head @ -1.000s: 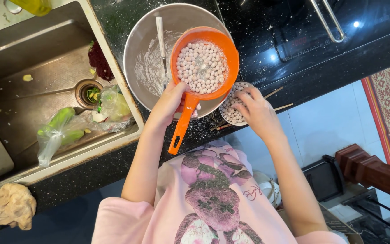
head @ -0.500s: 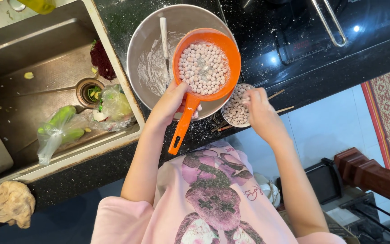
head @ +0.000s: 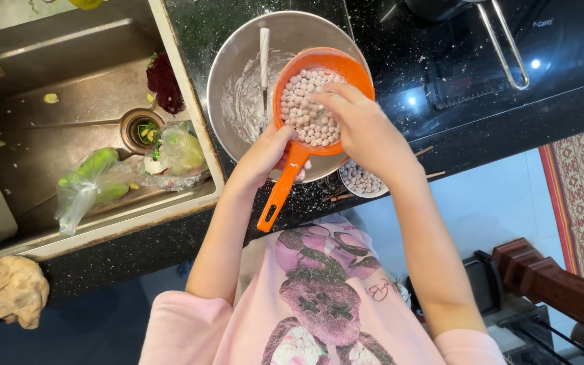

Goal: Sifting and boiling tapioca pearls on an induction stove.

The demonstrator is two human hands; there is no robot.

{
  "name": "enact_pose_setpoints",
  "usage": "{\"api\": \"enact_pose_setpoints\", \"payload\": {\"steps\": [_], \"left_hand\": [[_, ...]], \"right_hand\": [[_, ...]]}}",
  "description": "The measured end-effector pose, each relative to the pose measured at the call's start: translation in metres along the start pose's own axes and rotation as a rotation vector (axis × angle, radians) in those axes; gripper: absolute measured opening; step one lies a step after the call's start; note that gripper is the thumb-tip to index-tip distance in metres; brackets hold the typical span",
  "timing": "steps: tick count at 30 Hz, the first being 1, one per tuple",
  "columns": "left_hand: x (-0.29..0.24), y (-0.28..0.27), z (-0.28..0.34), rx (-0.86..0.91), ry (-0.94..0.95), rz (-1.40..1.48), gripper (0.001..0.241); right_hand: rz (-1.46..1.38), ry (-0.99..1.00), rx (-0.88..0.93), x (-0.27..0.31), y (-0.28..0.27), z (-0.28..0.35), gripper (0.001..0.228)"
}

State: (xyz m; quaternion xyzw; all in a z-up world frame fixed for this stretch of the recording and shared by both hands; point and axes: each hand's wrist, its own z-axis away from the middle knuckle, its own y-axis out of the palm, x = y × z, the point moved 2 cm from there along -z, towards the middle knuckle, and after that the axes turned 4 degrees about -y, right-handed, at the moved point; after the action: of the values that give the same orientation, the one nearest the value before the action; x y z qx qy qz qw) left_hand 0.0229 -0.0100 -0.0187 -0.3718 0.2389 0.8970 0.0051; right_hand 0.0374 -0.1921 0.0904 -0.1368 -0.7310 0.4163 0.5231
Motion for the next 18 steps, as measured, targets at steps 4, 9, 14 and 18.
{"api": "enact_pose_setpoints", "payload": {"steps": [4, 9, 14, 18], "left_hand": [[0.0, -0.002, -0.002, -0.011, -0.007, -0.036, 0.058], [-0.013, 0.0, 0.002, -0.037, -0.02, -0.021, 0.06], [-0.013, 0.0, -0.005, -0.045, -0.051, -0.064, 0.054], [-0.009, 0.0, -0.007, -0.035, -0.068, -0.077, 0.049]], "right_hand": [[0.01, -0.016, -0.111, -0.015, -0.02, 0.027, 0.034], [-0.185, 0.433, -0.192, -0.03, -0.035, 0.082, 0.036], [0.048, 0.385, -0.012, -0.051, 0.007, 0.108, 0.062], [0.171, 0.372, 0.012, -0.047, 0.021, 0.105, 0.063]]}}
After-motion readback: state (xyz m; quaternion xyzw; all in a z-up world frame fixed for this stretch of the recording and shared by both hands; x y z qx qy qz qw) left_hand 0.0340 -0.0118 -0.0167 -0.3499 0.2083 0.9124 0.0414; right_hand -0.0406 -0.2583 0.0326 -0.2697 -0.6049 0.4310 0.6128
